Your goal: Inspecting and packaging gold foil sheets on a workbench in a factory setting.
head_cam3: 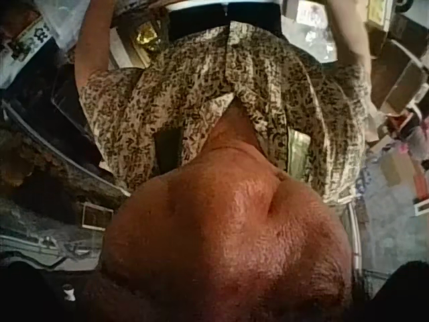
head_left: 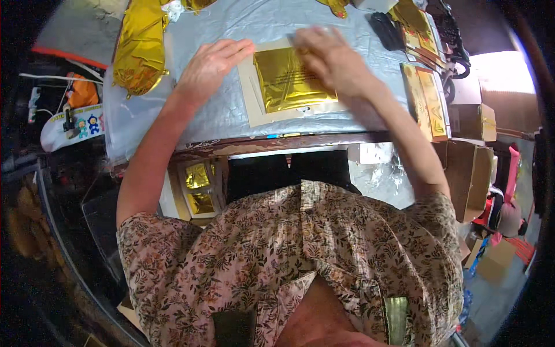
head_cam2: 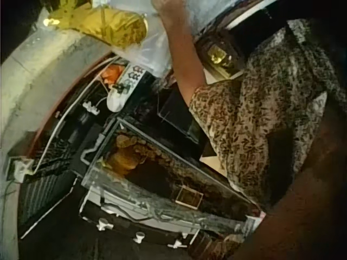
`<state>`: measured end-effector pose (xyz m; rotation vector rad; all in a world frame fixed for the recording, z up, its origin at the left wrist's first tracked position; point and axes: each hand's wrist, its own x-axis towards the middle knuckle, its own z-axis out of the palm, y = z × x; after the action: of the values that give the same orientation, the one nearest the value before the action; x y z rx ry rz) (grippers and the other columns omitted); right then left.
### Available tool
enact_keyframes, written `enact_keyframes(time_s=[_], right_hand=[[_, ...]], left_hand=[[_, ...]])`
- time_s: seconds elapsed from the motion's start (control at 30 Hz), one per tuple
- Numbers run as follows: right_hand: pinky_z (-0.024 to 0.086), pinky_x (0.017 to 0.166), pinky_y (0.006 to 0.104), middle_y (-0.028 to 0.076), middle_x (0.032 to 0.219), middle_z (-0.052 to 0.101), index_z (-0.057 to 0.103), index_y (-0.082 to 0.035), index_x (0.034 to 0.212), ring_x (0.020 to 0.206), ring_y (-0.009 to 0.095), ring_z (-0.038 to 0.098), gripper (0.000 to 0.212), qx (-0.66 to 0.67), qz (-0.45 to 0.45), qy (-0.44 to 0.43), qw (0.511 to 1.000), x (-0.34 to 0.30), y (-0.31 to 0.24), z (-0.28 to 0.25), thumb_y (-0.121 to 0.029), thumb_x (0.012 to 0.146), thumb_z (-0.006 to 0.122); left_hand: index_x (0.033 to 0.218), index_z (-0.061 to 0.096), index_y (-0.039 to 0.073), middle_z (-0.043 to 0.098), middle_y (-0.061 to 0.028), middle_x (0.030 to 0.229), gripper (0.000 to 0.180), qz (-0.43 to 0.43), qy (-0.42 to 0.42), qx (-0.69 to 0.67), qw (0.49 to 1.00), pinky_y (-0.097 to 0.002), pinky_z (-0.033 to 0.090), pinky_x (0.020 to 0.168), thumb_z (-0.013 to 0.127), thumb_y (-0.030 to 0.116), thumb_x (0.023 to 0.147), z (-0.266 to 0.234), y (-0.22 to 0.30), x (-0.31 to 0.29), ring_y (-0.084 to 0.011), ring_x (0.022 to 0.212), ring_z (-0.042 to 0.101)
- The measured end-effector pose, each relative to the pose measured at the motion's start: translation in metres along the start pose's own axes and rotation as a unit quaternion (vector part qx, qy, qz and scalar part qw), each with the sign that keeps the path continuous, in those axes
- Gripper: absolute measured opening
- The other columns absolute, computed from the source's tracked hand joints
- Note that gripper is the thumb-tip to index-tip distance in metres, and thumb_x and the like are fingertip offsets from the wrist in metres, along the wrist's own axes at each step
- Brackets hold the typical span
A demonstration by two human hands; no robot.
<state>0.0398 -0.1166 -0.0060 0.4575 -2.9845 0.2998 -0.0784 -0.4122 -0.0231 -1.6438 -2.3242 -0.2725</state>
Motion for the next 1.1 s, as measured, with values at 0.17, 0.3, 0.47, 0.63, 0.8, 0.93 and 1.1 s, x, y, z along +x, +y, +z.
enact_keyframes(time_s=[0.17,0.3,0.47,0.63,0.8,0.93,1.1], right_hand=[[0.022,0.126,0.0465,0.019,0.158,0.043,0.038,0.0,0.154,0.15,0.033,0.035,0.068,0.016,-0.015,0.053,0.998,0.013,-0.037,0.037,-0.048,0.106,0.046],[0.022,0.126,0.0467,0.015,0.163,0.037,0.037,-0.006,0.157,0.152,0.029,0.032,0.066,-0.04,0.037,0.048,0.997,-0.005,-0.01,0.029,-0.05,0.108,0.042],[0.023,0.125,0.0504,0.012,0.165,0.035,0.032,-0.013,0.161,0.153,0.029,0.031,0.063,-0.03,0.041,0.064,0.997,-0.026,0.011,0.027,-0.046,0.108,0.043],[0.026,0.124,0.05,0.014,0.164,0.035,0.034,-0.008,0.159,0.152,0.032,0.032,0.065,-0.06,0.083,0.092,0.99,-0.032,0.01,0.036,-0.047,0.108,0.043],[0.026,0.123,0.0504,0.022,0.162,0.036,0.035,0.001,0.155,0.151,0.036,0.033,0.071,-0.061,0.069,0.116,0.989,-0.026,0.009,0.046,-0.05,0.107,0.045],[0.027,0.122,0.0506,0.027,0.158,0.038,0.038,0.006,0.151,0.15,0.041,0.033,0.074,-0.04,0.079,0.146,0.985,-0.027,0.011,0.047,-0.051,0.106,0.046],[0.028,0.121,0.0512,0.028,0.156,0.042,0.042,0.008,0.148,0.147,0.042,0.037,0.072,-0.044,0.045,0.149,0.987,-0.022,0.011,0.05,-0.049,0.105,0.048]], left_hand=[[0.141,0.06,0.012,0.057,0.0001,0.148,0.056,-0.019,0.0,0.009,1.0,-0.0405,0.047,0.099,0.053,-0.003,0.087,0.004,0.006,-0.002,-0.0233,0.129,0.057],[0.145,0.058,0.019,0.053,0.005,0.153,0.063,-0.06,-0.017,0.042,0.997,-0.0439,0.047,0.099,0.052,-0.005,0.087,0.003,0.007,-0.006,-0.025,0.133,0.056],[0.146,0.057,0.024,0.052,0.0073,0.155,0.067,-0.078,-0.039,0.049,0.995,-0.0448,0.046,0.101,0.051,-0.006,0.087,0.0,0.009,-0.006,-0.0262,0.136,0.054],[0.152,0.052,0.025,0.048,0.0035,0.158,0.068,-0.093,-0.018,0.027,0.995,-0.048,0.046,0.106,0.044,-0.005,0.091,0.006,0.008,-0.01,-0.0276,0.141,0.05],[0.138,0.062,0.007,0.057,-0.0162,0.147,0.048,-0.183,0.12,-0.082,0.972,-0.0448,0.045,0.109,0.046,-0.001,0.094,0.022,0.019,-0.041,-0.0331,0.136,0.053],[0.128,0.065,0.0,0.062,-0.0242,0.135,0.043,-0.257,0.127,-0.043,0.957,-0.0465,0.049,0.102,0.054,0.003,0.087,0.011,0.082,-0.039,-0.0414,0.121,0.061],[0.118,0.065,-0.005,0.064,-0.027,0.119,0.041,-0.485,0.157,-0.089,0.856,-0.0499,0.05,0.094,0.067,0.029,0.096,-0.01,0.148,-0.007,-0.0423,0.111,0.061]])
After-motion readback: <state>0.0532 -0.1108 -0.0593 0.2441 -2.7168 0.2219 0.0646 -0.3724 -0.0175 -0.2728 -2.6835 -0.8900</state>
